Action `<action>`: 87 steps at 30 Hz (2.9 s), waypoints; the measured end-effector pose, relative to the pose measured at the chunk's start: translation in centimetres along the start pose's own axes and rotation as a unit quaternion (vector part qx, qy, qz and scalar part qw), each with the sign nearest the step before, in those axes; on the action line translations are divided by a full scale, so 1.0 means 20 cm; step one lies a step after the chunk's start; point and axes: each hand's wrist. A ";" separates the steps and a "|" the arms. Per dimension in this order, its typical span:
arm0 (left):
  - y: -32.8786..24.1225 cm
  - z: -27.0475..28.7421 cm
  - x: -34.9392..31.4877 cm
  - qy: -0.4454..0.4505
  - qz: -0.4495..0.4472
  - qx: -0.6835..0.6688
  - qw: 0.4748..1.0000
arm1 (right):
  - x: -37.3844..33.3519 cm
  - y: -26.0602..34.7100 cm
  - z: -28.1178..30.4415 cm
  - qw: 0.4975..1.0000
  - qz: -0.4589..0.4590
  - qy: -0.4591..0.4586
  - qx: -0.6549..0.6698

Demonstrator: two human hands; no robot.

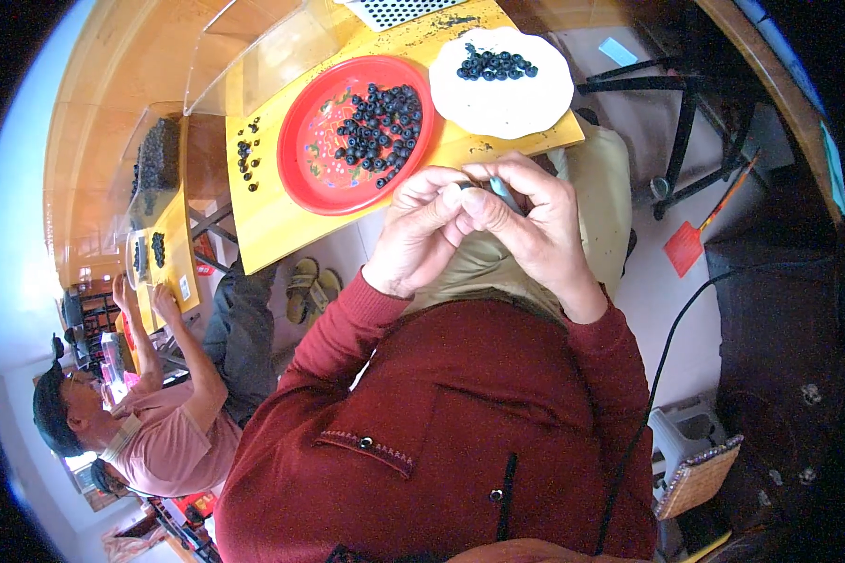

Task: The recorder is sorting through berries, removing stems and bad berries, and placing the clean berries onto a plate.

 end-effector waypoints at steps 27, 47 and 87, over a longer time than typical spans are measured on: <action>-0.32 0.30 0.07 -0.212 0.050 0.596 0.773 | -0.14 -0.12 0.07 0.987 -0.122 -0.037 0.100; -0.39 0.25 0.57 0.033 0.046 0.819 0.571 | -0.31 -0.25 0.14 0.973 -0.192 -0.101 0.078; -0.40 0.30 0.74 0.214 0.095 0.520 0.822 | -0.48 -0.28 0.08 0.921 -0.316 -0.201 0.104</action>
Point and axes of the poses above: each hand's wrist, its own x-axis towards the middle knuckle, its own z-axis out of the back of the hand, y = z × x, and after that the axes turned 15 degrees about y, right-handed
